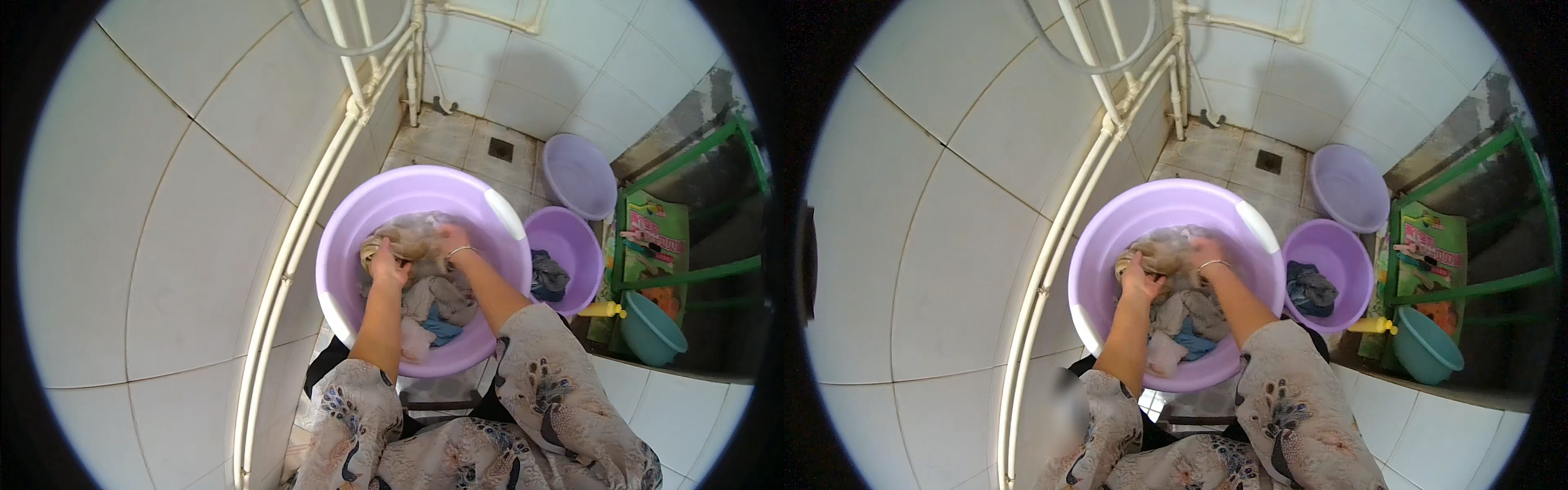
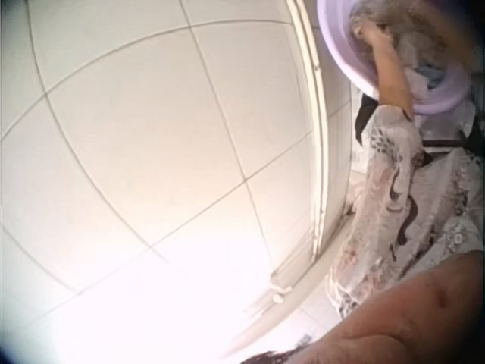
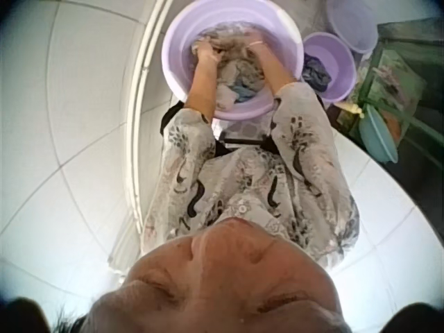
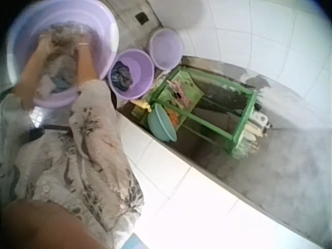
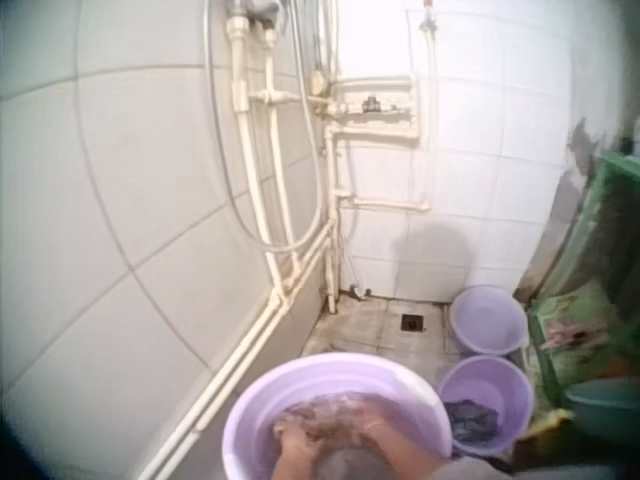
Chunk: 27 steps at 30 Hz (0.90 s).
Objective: The person hand-washes a beige towel in a purple basin filled with soapy water. They repeatedly submerge, scrub, and wring the towel, then transfer it to a second purple basin. Finally, they pick up a small white cloth and begin washing it.
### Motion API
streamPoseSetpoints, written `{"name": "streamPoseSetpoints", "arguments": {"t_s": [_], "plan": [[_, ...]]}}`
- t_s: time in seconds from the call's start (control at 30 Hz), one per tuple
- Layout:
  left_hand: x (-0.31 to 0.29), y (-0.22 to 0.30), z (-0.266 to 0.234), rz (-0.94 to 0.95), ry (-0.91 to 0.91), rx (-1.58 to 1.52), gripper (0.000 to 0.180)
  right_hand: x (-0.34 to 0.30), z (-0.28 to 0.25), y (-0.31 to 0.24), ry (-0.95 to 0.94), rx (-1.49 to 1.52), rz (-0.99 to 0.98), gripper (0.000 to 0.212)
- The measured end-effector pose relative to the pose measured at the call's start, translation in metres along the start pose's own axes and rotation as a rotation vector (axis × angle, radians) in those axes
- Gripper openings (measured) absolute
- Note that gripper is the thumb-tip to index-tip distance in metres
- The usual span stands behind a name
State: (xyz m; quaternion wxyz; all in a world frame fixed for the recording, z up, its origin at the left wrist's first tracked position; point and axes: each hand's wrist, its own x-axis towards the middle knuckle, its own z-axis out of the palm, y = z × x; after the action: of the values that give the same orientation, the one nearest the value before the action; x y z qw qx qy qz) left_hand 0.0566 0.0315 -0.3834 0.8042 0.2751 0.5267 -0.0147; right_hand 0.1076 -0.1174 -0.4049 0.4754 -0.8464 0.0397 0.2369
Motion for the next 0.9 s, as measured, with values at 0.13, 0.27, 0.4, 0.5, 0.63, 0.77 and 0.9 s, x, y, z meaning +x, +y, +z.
{"name": "streamPoseSetpoints", "arguments": {"t_s": [0.13, 0.27, 0.4, 0.5, 0.63, 0.77, 0.9], "plan": [[0.011, 0.002, -0.008, -0.143, -0.336, -0.138, 0.04, -0.048, -0.015, -0.073, -0.311, 0.062, -0.319, 0.028], [-0.02, 0.011, 0.006, -0.05, -0.405, -0.246, 0.036, -0.089, -0.052, -0.088, -0.405, 0.213, -0.304, 0.033], [-0.064, 0.04, 0.02, -0.008, -0.391, -0.301, 0.033, -0.1, -0.065, -0.061, -0.364, -0.142, -0.172, 0.044], [-0.104, 0.06, 0.025, 0.06, -0.371, -0.335, 0.034, -0.098, -0.064, -0.049, -0.339, -0.285, -0.086, 0.059], [-0.118, 0.062, 0.017, 0.089, -0.321, -0.243, 0.036, -0.102, -0.075, -0.043, -0.022, 0.857, -0.046, 0.063], [-0.098, 0.034, 0.009, 0.094, -0.267, -0.11, 0.028, -0.137, -0.025, -0.08, -0.033, 0.783, -0.591, 0.04], [-0.032, 0.011, -0.02, -0.168, -1.007, -0.273, 0.027, -0.164, 0.018, -0.082, 0.225, 0.15, -1.047, 0.006]]}}
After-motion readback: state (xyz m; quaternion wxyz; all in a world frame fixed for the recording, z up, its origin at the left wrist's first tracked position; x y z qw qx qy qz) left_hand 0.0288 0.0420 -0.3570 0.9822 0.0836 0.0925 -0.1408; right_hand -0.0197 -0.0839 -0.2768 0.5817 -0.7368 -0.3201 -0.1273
